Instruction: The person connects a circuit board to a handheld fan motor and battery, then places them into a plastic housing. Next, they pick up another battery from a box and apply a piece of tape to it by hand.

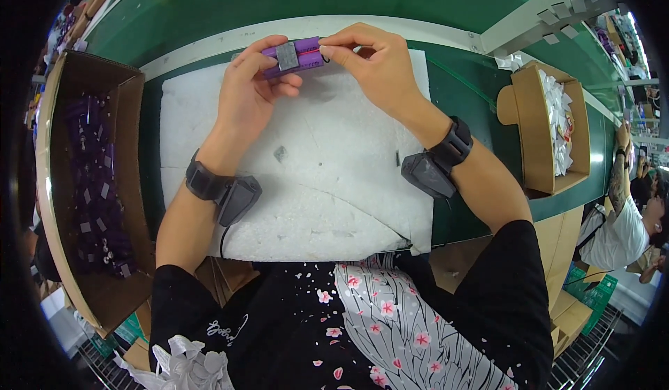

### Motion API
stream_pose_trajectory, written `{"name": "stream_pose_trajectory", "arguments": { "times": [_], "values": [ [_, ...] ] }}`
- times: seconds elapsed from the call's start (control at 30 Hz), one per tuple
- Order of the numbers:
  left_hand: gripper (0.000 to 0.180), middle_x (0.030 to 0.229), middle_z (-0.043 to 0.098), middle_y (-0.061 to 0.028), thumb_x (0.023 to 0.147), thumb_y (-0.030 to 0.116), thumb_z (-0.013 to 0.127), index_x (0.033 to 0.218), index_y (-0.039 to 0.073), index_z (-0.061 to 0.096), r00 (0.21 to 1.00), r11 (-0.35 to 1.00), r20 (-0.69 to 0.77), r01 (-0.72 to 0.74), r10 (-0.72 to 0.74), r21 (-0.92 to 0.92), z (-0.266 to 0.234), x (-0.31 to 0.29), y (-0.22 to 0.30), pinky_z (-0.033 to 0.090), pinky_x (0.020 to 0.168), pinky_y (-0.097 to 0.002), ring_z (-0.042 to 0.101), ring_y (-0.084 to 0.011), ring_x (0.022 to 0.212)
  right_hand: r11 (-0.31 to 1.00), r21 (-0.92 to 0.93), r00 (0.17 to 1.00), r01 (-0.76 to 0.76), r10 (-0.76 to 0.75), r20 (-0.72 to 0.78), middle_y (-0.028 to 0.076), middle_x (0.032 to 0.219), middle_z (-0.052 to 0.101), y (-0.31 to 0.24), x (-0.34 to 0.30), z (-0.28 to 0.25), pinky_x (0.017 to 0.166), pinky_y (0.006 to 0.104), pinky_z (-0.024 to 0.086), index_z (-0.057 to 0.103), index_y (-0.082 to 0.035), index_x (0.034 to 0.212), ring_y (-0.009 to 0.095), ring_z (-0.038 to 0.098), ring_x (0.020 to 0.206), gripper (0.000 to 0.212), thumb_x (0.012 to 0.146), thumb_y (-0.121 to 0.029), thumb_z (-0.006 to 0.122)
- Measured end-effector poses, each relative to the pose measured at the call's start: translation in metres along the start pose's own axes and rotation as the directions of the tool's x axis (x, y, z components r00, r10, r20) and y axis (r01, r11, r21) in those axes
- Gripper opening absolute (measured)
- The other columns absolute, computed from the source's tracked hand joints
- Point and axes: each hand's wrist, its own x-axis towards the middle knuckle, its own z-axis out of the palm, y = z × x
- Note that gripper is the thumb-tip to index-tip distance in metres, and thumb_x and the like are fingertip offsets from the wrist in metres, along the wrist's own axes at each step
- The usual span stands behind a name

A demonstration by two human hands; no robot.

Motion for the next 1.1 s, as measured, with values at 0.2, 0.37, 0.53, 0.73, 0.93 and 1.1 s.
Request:
{"name": "stream_pose_trajectory", "arguments": {
  "times": [0.2, 0.37, 0.53, 0.73, 0.93, 1.1],
  "values": [
    [0.031, 0.086, 0.059, -0.0206, 0.079, 0.003, 0.038, 0.106, -0.007, 0.051, 1.0, 1.0, -0.017, -0.007, 0.007, -0.007, -0.001, 0.002, 0.0, 0.056, 0.054, -0.0326, 0.063, -0.0253, 0.061, 0.995, 0.051, 0.996, -0.085, 0.085, 0.01, 0.001, 0.086, 0.06, -0.003, 0.001, 0.003, 0.065, 0.0197, 0.042, 0.063, 0.0, 0.094, 0.006, 0.053, 0.075, 0.013, 0.082, -0.007, 0.063],
    [0.031, 0.086, 0.059, -0.0207, 0.079, 0.003, 0.038, 0.106, -0.007, 0.051, 1.0, 1.0, -0.01, -0.008, 0.007, -0.01, 0.0, 0.001, 0.0, 0.056, 0.054, -0.0327, 0.063, -0.0256, 0.06, 0.99, 0.097, 0.995, -0.102, 0.1, 0.017, 0.0, 0.085, 0.058, -0.008, -0.001, 0.004, 0.062, 0.0191, 0.041, 0.06, -0.001, 0.095, 0.005, 0.052, 0.075, 0.015, 0.085, -0.012, 0.061],
    [0.031, 0.086, 0.058, -0.0202, 0.079, 0.002, 0.037, 0.105, -0.007, 0.051, 1.0, 1.0, -0.013, -0.008, 0.007, -0.011, 0.001, 0.0, 0.001, 0.055, 0.053, -0.0325, 0.063, -0.0257, 0.059, 0.993, 0.098, 0.998, -0.064, 0.065, -0.01, 0.0, 0.084, 0.056, -0.005, -0.001, 0.005, 0.059, 0.0183, 0.039, 0.054, -0.002, 0.097, 0.005, 0.05, 0.073, 0.015, 0.089, -0.015, 0.055],
    [0.032, 0.083, 0.057, -0.0191, 0.079, 0.002, 0.036, 0.105, -0.007, 0.051, 0.999, 1.0, -0.041, -0.022, 0.022, 0.003, 0.0, 0.0, 0.003, 0.055, 0.052, -0.0324, 0.063, -0.0258, 0.059, 0.985, 0.169, 0.993, -0.034, 0.053, -0.105, 0.001, 0.084, 0.053, -0.001, -0.001, 0.006, 0.058, 0.0187, 0.039, 0.049, -0.003, 0.1, 0.006, 0.05, 0.073, 0.014, 0.092, -0.015, 0.048],
    [0.032, 0.083, 0.057, -0.0186, 0.079, 0.002, 0.036, 0.106, -0.007, 0.05, 0.999, 1.0, -0.04, -0.023, 0.023, 0.008, 0.002, 0.001, 0.003, 0.055, 0.052, -0.0322, 0.062, -0.0254, 0.059, 0.973, 0.232, 0.979, 0.001, 0.046, -0.199, 0.002, 0.082, 0.053, 0.002, 0.001, 0.003, 0.057, 0.0187, 0.039, 0.048, -0.003, 0.1, 0.006, 0.049, 0.071, 0.014, 0.093, -0.015, 0.047],
    [0.033, 0.083, 0.057, -0.0187, 0.079, 0.002, 0.036, 0.107, -0.007, 0.05, 0.999, 1.0, -0.046, -0.021, 0.022, 0.004, 0.001, 0.001, 0.003, 0.055, 0.053, -0.0321, 0.062, -0.0252, 0.06, 0.967, 0.252, 0.981, -0.025, 0.072, -0.182, 0.002, 0.082, 0.053, 0.0, 0.002, 0.001, 0.056, 0.0183, 0.039, 0.048, -0.002, 0.1, 0.006, 0.049, 0.07, 0.014, 0.093, -0.014, 0.047]
  ]
}}
